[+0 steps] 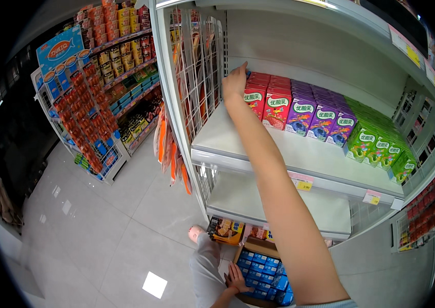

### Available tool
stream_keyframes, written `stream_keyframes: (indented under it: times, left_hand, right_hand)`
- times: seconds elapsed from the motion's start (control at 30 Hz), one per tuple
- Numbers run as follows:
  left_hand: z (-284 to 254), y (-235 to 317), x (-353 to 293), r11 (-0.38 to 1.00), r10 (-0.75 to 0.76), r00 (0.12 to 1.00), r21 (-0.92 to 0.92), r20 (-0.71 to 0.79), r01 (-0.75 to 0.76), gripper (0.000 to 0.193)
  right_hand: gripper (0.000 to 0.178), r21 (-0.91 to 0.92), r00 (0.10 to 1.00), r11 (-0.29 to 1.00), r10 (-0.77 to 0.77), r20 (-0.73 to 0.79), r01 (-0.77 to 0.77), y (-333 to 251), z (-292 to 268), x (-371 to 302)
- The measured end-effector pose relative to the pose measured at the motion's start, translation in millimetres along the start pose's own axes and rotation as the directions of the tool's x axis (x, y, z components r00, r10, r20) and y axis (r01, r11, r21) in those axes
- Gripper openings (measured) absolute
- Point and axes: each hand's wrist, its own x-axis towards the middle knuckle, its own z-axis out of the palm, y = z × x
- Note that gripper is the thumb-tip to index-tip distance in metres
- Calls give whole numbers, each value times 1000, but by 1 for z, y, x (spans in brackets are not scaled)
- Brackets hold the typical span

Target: The person sits on the floor in a store aisle and restocks a refrigerated display case. They take blue and purple cartons from a cardboard box on their lap and place them onto the shelf, arranging them in neat rows.

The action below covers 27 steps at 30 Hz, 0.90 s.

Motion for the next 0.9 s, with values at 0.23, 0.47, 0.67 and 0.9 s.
stream_keyframes:
  times: [0.23, 0.47, 0.67, 0.9]
  left_hand:
    - [11, 1, 6, 998, -5, 1000, 62, -4, 5, 143]
    - [6, 3, 5, 999, 5, 1000, 46, 8, -6, 142]
    - [1, 2, 3, 1000, 11, 1000, 14, -7, -11, 141]
    - [7, -7, 6, 1000, -10, 995, 8, -99, 11, 140]
  right_hand:
    - [27, -35, 977, 994, 104, 186, -99, -6, 8, 22]
    - [26, 6, 957, 997, 72, 280, -76, -11, 20, 36]
    - [49, 412, 862, 908, -146, 485, -78, 44, -29, 19]
    - [49, 480, 962, 855, 75, 264, -198, 37, 1, -21]
